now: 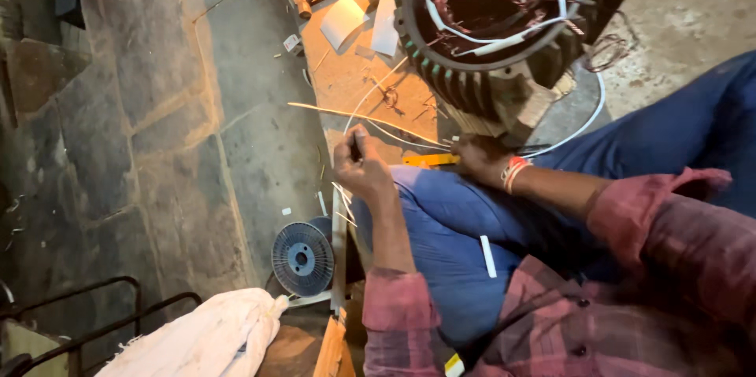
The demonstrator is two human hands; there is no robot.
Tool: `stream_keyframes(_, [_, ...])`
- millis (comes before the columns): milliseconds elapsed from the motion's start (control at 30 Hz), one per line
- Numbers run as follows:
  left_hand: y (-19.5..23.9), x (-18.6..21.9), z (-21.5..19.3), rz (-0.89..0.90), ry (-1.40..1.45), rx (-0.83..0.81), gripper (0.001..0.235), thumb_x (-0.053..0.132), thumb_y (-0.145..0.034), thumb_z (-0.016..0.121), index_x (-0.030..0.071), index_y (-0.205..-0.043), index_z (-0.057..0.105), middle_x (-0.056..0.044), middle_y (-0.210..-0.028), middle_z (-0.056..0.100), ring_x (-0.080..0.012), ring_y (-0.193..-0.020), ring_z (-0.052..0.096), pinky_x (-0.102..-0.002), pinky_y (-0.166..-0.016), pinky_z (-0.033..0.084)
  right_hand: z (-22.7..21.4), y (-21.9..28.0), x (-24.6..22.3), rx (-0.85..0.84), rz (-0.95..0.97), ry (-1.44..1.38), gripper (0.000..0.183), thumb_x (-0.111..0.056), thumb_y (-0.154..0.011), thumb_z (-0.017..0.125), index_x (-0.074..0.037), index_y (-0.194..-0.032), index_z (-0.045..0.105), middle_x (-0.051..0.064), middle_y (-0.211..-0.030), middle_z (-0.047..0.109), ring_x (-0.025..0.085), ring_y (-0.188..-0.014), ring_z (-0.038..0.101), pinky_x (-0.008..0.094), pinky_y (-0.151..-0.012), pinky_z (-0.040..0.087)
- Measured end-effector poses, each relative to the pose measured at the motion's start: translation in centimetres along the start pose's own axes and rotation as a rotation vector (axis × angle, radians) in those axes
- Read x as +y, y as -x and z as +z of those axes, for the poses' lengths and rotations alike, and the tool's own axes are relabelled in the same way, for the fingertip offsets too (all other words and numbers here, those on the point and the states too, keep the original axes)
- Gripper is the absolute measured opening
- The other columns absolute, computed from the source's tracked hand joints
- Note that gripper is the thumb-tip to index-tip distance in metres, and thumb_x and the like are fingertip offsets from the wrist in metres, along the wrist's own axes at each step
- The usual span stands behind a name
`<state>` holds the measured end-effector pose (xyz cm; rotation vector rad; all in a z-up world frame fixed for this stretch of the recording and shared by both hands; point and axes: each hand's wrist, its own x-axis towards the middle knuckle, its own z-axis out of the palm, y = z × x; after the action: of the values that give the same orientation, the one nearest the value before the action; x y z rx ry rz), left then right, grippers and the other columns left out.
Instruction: The person manipulates wires and components inside an electric motor housing using pliers and by hand while sitting on the floor.
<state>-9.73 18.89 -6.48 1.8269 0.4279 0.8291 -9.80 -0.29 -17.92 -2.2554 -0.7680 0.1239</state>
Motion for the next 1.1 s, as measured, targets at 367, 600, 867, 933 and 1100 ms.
stream_keyframes(367, [-0.9, -0.1, 0.6, -0.206, 0.138, 0.115, 0.016, 0.01, -0.098, 0.07, -0.005, -0.095, 0.072, -0.001, -0.078, 0.063, -0.0073, -0.069, 0.055, -0.024, -0.061, 0.045, 5.8, -4.6, 3.2, -0.197, 0.087, 0.136, 0.037, -0.04, -0.079, 0.072, -0.004, -0.083, 0.072, 0.022, -0.077, 0.069, 0.043, -0.073, 0.068, 0.053, -0.067, 0.053])
stream_keyframes(600, [-0.9, 0.6, 0.4, -0.177, 0.151, 0.126, 0.017, 0.01, -0.099, 0.069, -0.005, -0.092, 0.072, -0.001, -0.075, 0.062, -0.0082, -0.068, 0.054, -0.024, -0.061, 0.045, 7.9, -4.6, 3.9, -0.119, 0.04, 0.186, 0.042, -0.044, -0.079, 0.074, -0.002, -0.08, 0.07, 0.023, -0.073, 0.068, 0.044, -0.073, 0.068, 0.056, -0.067, 0.053])
stream_keyframes(867, [-0.8, 0.8, 0.4, -0.172, 0.176, 0.132, 0.019, 0.011, -0.099, 0.068, -0.004, -0.088, 0.069, 0.001, -0.073, 0.058, -0.0077, -0.066, 0.051, -0.025, -0.057, 0.041, 10.4, -5.4, 5.5, -0.048, 0.109, 0.099, 0.042, -0.042, -0.076, 0.076, -0.002, -0.07, 0.065, 0.025, -0.071, 0.067, 0.046, -0.07, 0.067, 0.057, -0.065, 0.053])
stream_keyframes(933, [-0.7, 0.5, 0.4, -0.177, 0.163, 0.142, 0.019, 0.012, -0.098, 0.068, -0.004, -0.087, 0.069, 0.001, -0.072, 0.059, -0.0076, -0.065, 0.051, -0.025, -0.057, 0.041, 11.5, -5.6, 6.0, 0.059, 0.014, 0.135, 0.032, -0.034, -0.085, 0.07, -0.003, -0.077, 0.064, 0.022, -0.074, 0.068, 0.044, -0.071, 0.067, 0.057, -0.067, 0.052])
stream_keyframes(1100, [-0.7, -0.2, 0.6, -0.133, 0.139, 0.137, 0.02, 0.013, -0.099, 0.068, -0.004, -0.089, 0.07, 0.0, -0.074, 0.061, -0.0076, -0.066, 0.053, -0.025, -0.058, 0.044, 12.4, -6.4, 6.3, -0.032, 0.107, 0.116, 0.03, -0.033, -0.081, 0.066, -0.003, -0.076, 0.066, 0.023, -0.073, 0.067, 0.044, -0.069, 0.067, 0.057, -0.063, 0.052])
